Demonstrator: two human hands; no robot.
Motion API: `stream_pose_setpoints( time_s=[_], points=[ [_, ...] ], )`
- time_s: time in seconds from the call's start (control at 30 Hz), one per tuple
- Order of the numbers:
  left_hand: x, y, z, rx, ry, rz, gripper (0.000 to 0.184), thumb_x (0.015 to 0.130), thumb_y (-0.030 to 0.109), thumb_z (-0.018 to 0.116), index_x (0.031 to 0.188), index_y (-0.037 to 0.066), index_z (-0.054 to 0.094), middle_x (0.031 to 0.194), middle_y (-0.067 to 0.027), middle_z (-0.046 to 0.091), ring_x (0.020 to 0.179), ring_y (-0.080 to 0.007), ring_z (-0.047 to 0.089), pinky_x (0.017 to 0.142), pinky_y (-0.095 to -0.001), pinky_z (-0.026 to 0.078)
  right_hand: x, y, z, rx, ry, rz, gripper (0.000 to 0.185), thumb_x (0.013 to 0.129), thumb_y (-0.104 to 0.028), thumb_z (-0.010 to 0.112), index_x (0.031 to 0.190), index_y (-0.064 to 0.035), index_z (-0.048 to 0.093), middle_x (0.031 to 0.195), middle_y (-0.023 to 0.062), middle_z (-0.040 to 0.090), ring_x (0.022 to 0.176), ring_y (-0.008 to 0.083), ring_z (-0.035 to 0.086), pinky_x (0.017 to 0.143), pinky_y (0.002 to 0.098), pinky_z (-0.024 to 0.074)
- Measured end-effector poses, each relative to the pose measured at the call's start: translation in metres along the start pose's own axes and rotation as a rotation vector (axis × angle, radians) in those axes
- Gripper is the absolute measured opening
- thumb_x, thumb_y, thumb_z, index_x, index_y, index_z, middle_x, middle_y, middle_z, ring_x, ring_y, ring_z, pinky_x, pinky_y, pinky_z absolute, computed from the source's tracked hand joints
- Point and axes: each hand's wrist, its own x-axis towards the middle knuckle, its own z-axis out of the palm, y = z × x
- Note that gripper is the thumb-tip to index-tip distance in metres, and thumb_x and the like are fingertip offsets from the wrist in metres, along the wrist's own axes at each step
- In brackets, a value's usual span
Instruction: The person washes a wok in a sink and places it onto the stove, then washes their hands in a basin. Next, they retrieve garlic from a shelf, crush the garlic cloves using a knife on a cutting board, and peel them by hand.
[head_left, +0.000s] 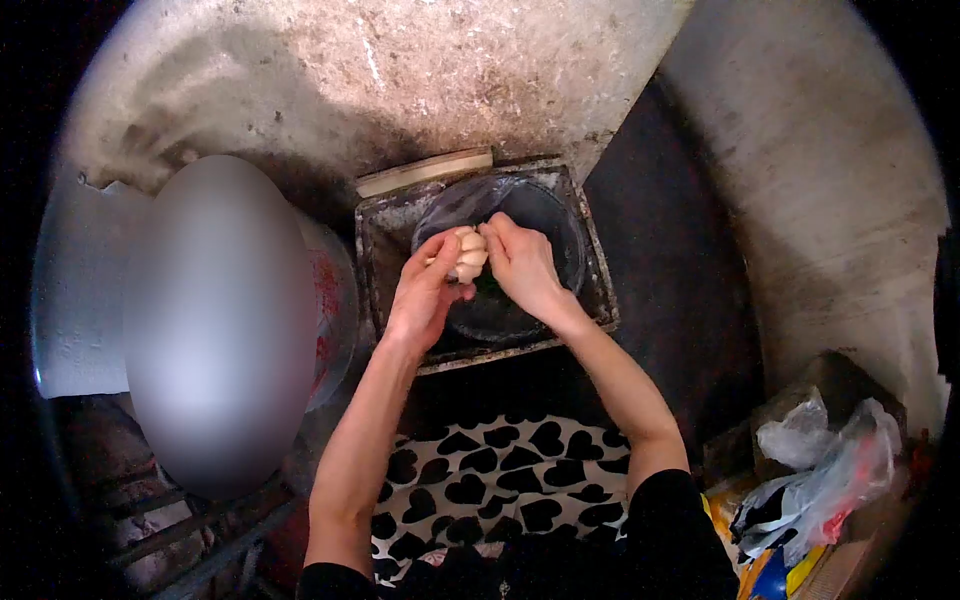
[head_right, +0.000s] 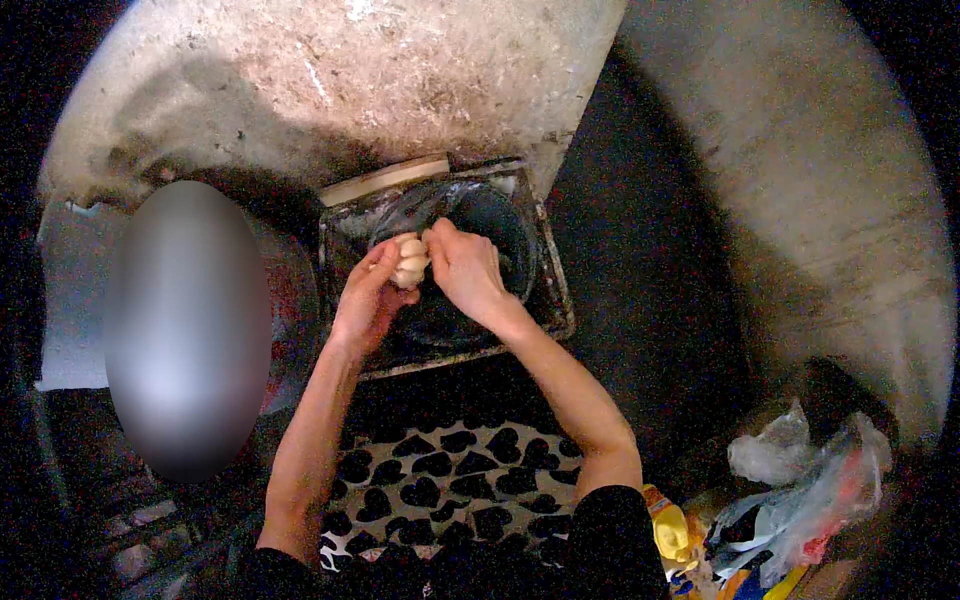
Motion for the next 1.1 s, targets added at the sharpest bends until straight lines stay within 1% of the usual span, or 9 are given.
stream_pose_setpoints(
  time_s=[0.17,0.27,0.4,0.47,0.7,0.77,0.87,1.0,1.1],
  points=[
    [0.007,-0.006,-0.005,-0.436,-0.076,-0.078,0.036,0.094,0.032,0.048,0.114,0.002,0.050,0.106,-0.0105,0.058,0.096,-0.0205,0.058,0.083,-0.0420,0.051,0.004,0.005,-0.014,0.135,-0.052,-0.008,0.012,0.089,-0.010,0.050,0.096,-0.0030,0.057,0.078,0.0169,0.063,0.074,0.0343,0.063,0.061,0.0381,0.0471],
    [0.009,-0.007,-0.001,-0.363,-0.039,-0.017,0.041,0.093,0.033,0.050,0.111,-0.003,0.047,0.101,-0.0130,0.056,0.095,-0.0226,0.058,0.085,-0.0432,0.050,0.004,-0.010,-0.021,0.138,-0.162,0.098,0.015,0.090,-0.016,0.050,0.091,-0.0019,0.056,0.078,0.0157,0.061,0.071,0.0345,0.061,0.060,0.0383,0.0466],
    [0.009,-0.006,0.009,-0.214,0.170,-0.026,0.042,0.094,0.037,0.048,0.111,-0.001,0.047,0.098,-0.0121,0.057,0.095,-0.0217,0.058,0.084,-0.0411,0.050,0.001,-0.025,-0.020,-0.176,-0.147,-0.021,0.026,0.089,-0.023,0.053,0.075,-0.0015,0.051,0.071,0.0150,0.056,0.066,0.0376,0.056,0.056,0.0408,0.0440],
    [0.005,0.001,0.004,-0.115,-0.032,-0.070,0.045,0.093,0.043,0.046,0.111,0.001,0.050,0.096,-0.0088,0.059,0.094,-0.0179,0.056,0.079,-0.0355,0.050,0.001,-0.009,-0.013,0.008,-0.116,-0.088,0.027,0.090,-0.025,0.053,0.078,-0.0009,0.052,0.070,0.0136,0.055,0.061,0.0291,0.057,0.054,0.0364,0.0428],
    [0.010,-0.002,-0.002,-0.207,-0.079,-0.075,0.049,0.090,0.049,0.048,0.110,0.004,0.056,0.098,-0.0046,0.059,0.083,-0.0128,0.054,0.065,-0.0293,0.046,0.005,0.002,-0.013,0.582,-0.140,0.116,0.019,0.089,-0.018,0.051,0.080,-0.0016,0.056,0.071,0.0168,0.059,0.061,0.0347,0.059,0.053,0.0401,0.0445],
    [0.015,-0.007,-0.009,-0.365,-0.211,-0.129,0.046,0.091,0.045,0.049,0.117,0.007,0.051,0.103,-0.0063,0.059,0.085,-0.0174,0.058,0.074,-0.0341,0.051,0.006,0.003,-0.012,0.344,-0.052,0.028,0.019,0.090,-0.018,0.050,0.082,-0.0023,0.057,0.067,0.0175,0.058,0.063,0.0346,0.060,0.056,0.0408,0.0457],
    [0.015,-0.005,0.000,-0.434,-0.127,-0.046,0.043,0.092,0.038,0.049,0.120,0.005,0.048,0.106,-0.0084,0.058,0.092,-0.0202,0.059,0.086,-0.0399,0.050,0.006,0.016,-0.006,0.147,-0.045,0.022,0.015,0.089,-0.016,0.050,0.086,-0.0027,0.058,0.066,0.0181,0.058,0.064,0.0346,0.061,0.057,0.0415,0.0466],
    [0.016,-0.006,0.001,-0.373,-0.051,0.007,0.041,0.094,0.031,0.047,0.122,0.001,0.044,0.111,-0.0105,0.057,0.099,-0.0234,0.058,0.094,-0.0451,0.047,0.007,0.001,-0.020,0.237,-0.039,0.113,0.012,0.088,-0.015,0.053,0.088,-0.0036,0.058,0.068,0.0175,0.059,0.066,0.0348,0.061,0.059,0.0424,0.0470],
    [0.015,-0.006,0.002,-0.396,-0.046,-0.006,0.035,0.093,0.027,0.050,0.110,-0.003,0.045,0.107,-0.0136,0.057,0.101,-0.0233,0.058,0.095,-0.0446,0.046,0.009,-0.013,-0.031,0.244,-0.051,0.029,0.011,0.083,-0.014,0.059,0.089,-0.0051,0.058,0.074,0.0149,0.060,0.069,0.0338,0.061,0.060,0.0414,0.0479]
  ],
)
